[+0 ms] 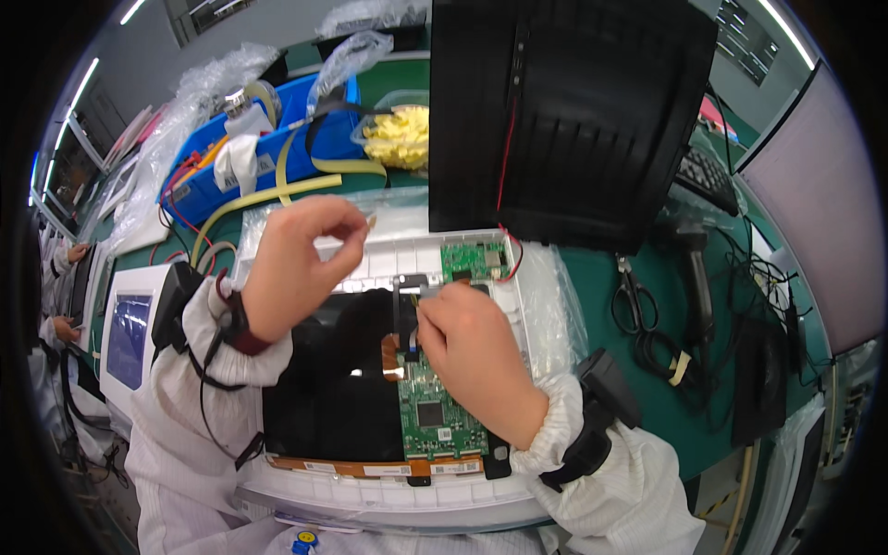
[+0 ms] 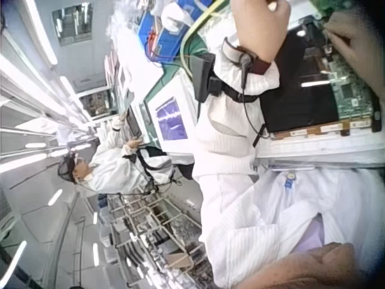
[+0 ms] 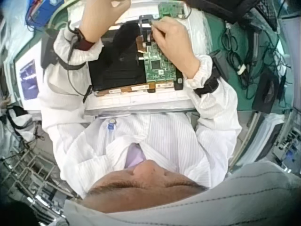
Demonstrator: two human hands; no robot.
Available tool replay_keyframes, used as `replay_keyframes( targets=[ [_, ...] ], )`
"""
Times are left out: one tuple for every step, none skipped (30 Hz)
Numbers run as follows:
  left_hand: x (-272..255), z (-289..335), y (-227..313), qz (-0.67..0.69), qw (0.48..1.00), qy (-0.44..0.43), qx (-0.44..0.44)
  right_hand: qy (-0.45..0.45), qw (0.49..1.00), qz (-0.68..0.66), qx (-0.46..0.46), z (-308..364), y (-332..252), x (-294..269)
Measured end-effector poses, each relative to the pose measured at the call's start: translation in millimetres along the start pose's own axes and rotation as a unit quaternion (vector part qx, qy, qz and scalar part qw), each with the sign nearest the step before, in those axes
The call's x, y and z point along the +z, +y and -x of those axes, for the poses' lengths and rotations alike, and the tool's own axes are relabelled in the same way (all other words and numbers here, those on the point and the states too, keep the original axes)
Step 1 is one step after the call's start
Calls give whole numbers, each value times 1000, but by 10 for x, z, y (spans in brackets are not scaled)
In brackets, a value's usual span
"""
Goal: Installing a circuit board and connecting ribbon cables to an electronic display panel at a factory workstation.
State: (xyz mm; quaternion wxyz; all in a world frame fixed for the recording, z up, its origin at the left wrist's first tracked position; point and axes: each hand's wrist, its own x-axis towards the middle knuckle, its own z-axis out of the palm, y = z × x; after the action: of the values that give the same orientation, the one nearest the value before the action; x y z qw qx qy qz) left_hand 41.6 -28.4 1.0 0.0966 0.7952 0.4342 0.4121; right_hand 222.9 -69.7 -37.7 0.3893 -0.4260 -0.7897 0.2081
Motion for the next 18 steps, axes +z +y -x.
replay_keyframes(
  targets=[
    [-32, -158, -52, 5, 1000, 9, 4, -5, 1000, -1, 6, 8, 0, -5],
    [-341, -216, -19, -65, 998, 26, 7, -7, 999, -36, -25, 2, -193, 43],
    [16, -492, -342, -46, 998, 25, 31, 2, 1000, -2, 7, 35, 15, 14],
    [139, -688, -464, -62, 997, 26, 40, -3, 1000, -1, 22, 64, 69, -16],
    [157, -832, -563, -89, 995, 30, 43, 5, 1000, -2, 9, 74, 48, -23],
    [65, -923, -657, -139, 988, 39, 50, -6, 1000, -13, 6, 68, -42, -9],
    [46, -1013, -784, -178, 981, 46, 59, -16, 1000, -16, 11, 71, -100, -8],
    [136, -1114, -957, -183, 978, 50, 89, -26, 999, -10, 17, 77, -90, -21],
    [181, -1158, -1112, -202, 974, 28, 95, -25, 1000, -14, 13, 62, -57, 21],
    [219, -1165, -1270, -226, 970, 4, 91, -29, 999, -23, 14, 56, -60, 41],
    [285, -1206, -1253, -241, 966, -21, 91, -30, 999, -24, 22, 65, -43, 25],
    [355, -1222, -1236, -266, 963, -31, 40, -25, 999, -16, 25, 69, -29, 16],
    [396, -1243, -1231, -261, 964, -32, 45, -22, 999, -12, 29, 62, -20, 3],
    [385, -1251, -1143, -294, 954, -47, 47, -11, 1000, -10, 23, 59, -12, -14],
    [310, -1234, -1063, -331, 941, -60, 45, -5, 1000, -12, 11, 52, -21, -12],
    [232, -1212, -988, -333, 940, -44, 66, -7, 1000, -15, 10, 57, -30, -8],
    [104, -1149, -923, -343, 937, -43, 58, -18, 1000, -19, 10, 44, -63, 13],
    [87, -1102, -861, -317, 947, -20, 57, -25, 999, -17, 18, 37, -57, 24]
  ],
)
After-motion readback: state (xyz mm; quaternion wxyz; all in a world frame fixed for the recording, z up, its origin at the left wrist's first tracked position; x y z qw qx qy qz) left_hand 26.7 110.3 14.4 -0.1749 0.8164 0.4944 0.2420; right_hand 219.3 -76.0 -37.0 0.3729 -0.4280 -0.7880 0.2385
